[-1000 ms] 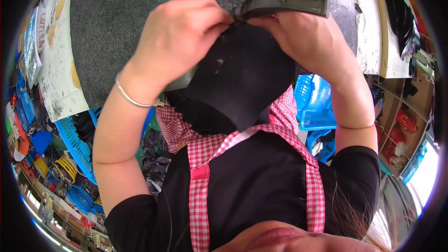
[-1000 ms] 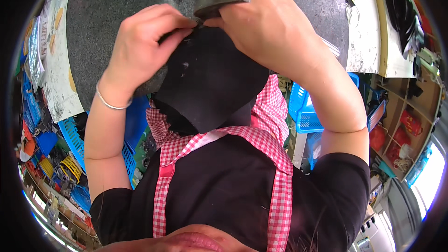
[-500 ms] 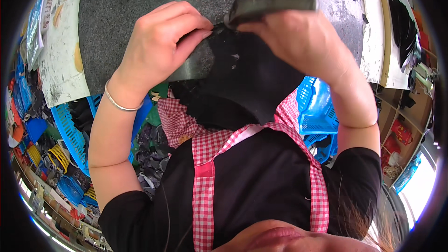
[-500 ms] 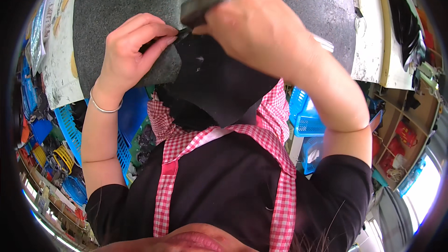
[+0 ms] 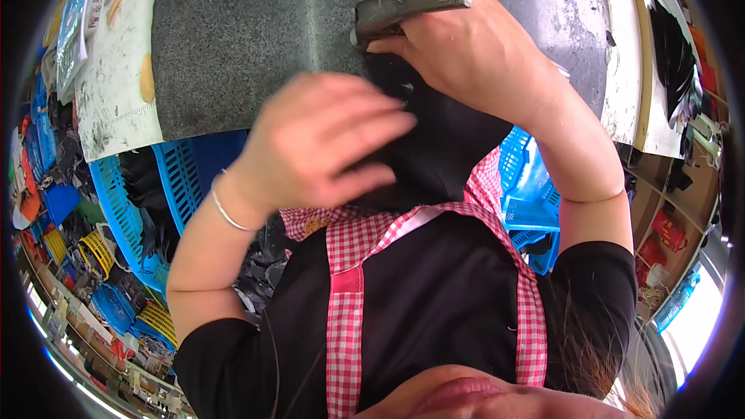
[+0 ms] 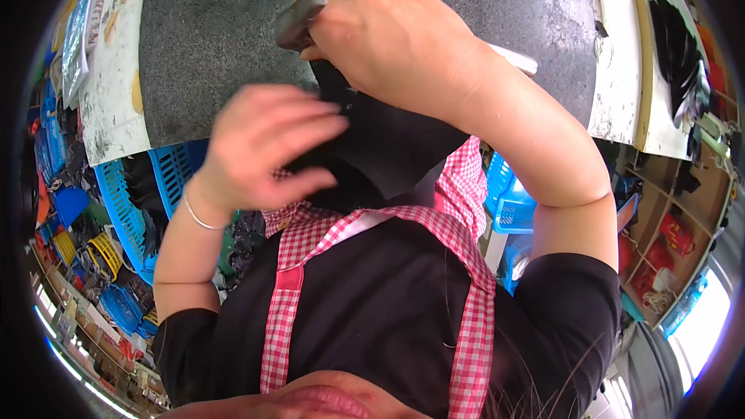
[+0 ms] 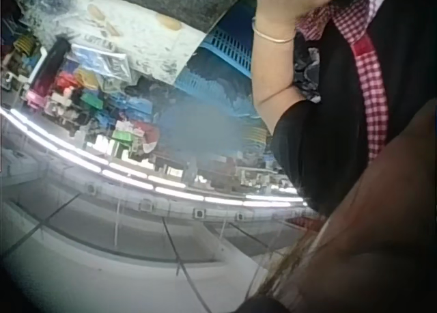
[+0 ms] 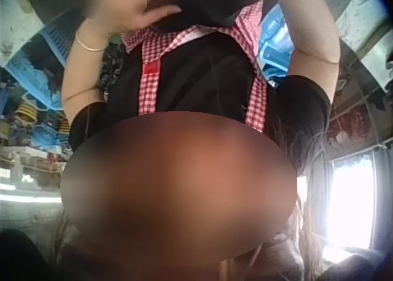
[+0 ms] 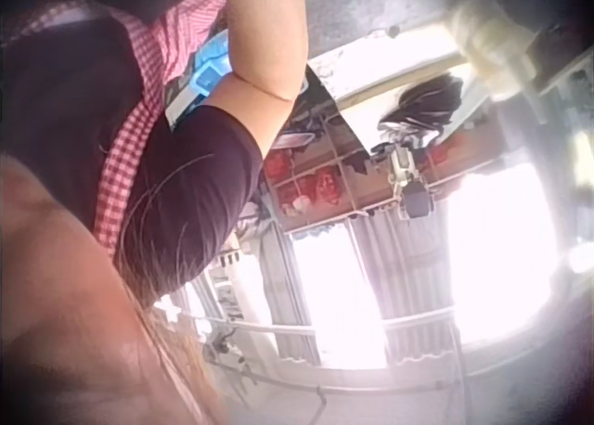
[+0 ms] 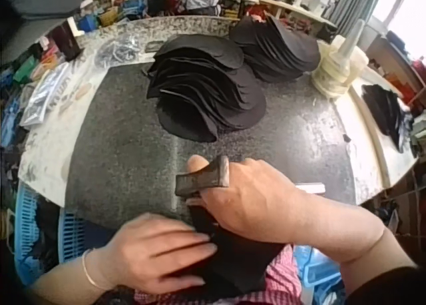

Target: The person uses a curved metal tool to trim the edges of black fabric pieces on a work table. They repeatedly pick up pieces, run the tool along the edges to remove excess material, and place the trimmed pieces back on the table.

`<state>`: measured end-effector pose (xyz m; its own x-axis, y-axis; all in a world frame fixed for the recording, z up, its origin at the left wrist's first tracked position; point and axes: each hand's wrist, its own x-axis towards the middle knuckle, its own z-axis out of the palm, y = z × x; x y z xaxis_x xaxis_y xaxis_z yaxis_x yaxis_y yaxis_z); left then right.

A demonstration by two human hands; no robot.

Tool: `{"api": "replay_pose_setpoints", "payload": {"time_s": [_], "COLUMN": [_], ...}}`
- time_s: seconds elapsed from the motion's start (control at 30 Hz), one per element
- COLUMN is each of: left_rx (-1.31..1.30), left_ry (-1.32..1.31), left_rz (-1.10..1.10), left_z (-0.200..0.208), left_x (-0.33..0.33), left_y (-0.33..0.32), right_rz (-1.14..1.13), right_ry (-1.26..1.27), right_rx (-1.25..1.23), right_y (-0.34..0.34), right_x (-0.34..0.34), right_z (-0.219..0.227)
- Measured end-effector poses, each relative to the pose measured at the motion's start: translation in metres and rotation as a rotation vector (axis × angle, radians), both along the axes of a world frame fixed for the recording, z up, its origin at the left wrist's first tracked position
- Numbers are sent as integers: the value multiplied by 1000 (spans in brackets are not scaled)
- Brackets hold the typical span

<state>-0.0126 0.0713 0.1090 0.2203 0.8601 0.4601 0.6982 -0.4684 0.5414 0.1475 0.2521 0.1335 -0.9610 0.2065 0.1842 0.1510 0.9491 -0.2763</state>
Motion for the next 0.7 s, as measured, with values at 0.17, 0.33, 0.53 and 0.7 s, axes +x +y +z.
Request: {"api": "replay_pose_setpoints", "payload": {"time_s": [0.17, 0.33, 0.53, 0.7], "left_rx": [-62, -705, -142, -418], "left_ry": [67, -183, -807, -894], "left_rz": [-113, -346, 20, 191], "left_z": [-23, -14, 41, 14], "left_x": [21, 8, -65, -205], "left_y": [1, -34, 91, 209], "right_rz": [-28, 40, 57, -35], "right_ry": [-6, -250, -276, 52], "right_rx": [-110, -444, -644, -743], "right_y": [-5, -36, -33, -3], "right_x": [18, 88, 103, 84], "right_z": [8, 2, -3, 35]}}
